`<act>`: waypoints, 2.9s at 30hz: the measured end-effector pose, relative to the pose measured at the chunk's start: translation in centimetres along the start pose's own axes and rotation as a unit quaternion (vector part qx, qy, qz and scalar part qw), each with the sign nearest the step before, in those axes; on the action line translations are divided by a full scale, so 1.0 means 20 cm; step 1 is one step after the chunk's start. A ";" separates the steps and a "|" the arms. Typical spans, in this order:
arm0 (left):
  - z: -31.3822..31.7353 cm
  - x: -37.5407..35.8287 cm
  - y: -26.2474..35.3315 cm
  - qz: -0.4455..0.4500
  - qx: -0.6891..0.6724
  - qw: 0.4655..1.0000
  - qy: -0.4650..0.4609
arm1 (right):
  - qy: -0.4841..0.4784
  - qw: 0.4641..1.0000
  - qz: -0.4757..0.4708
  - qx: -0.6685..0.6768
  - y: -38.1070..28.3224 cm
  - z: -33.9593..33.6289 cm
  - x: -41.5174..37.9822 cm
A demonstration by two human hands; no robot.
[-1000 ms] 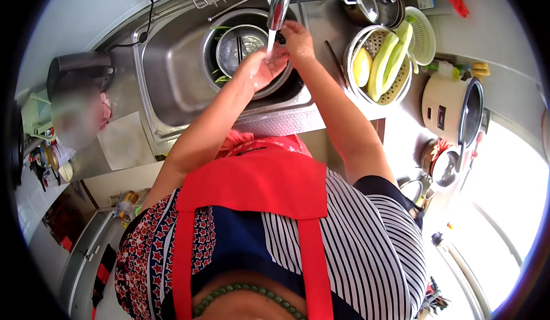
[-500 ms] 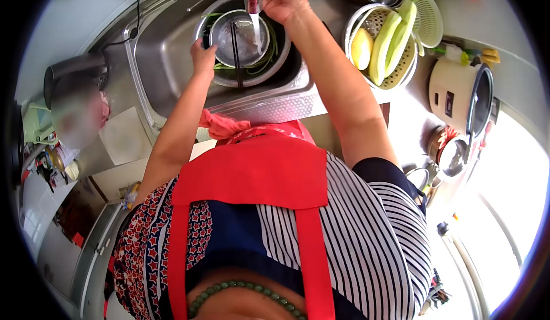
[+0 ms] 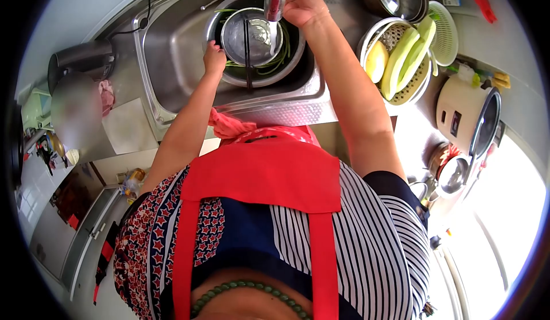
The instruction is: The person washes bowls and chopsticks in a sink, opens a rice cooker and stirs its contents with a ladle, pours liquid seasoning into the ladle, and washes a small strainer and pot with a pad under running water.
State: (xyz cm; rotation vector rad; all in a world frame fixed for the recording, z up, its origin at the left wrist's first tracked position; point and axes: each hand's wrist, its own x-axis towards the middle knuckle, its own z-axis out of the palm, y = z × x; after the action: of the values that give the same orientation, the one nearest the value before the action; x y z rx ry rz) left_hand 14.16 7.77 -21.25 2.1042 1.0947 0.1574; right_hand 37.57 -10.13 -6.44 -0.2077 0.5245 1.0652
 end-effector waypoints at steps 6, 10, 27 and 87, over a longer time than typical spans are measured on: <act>0.08 0.12 -0.01 -0.237 -0.113 0.944 -0.199 | -0.028 1.000 0.005 -0.006 -0.01 -0.03 0.01; 0.09 0.01 -0.03 -0.209 -0.113 0.949 -0.207 | -0.012 0.999 0.028 -0.014 -0.01 -0.04 0.00; -0.15 -0.12 0.07 -0.217 -0.214 0.928 -0.213 | 0.064 0.990 -0.109 -0.069 -0.06 -0.04 0.04; -0.31 -0.22 -0.21 0.141 0.057 0.958 -0.244 | 0.300 0.751 -0.223 -0.545 0.62 -0.59 -0.52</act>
State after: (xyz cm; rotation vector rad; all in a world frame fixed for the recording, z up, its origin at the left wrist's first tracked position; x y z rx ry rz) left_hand 6.17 9.47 -18.65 2.2273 0.5181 -0.2855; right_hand 19.16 -17.07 -10.23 -1.6834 0.3183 0.6888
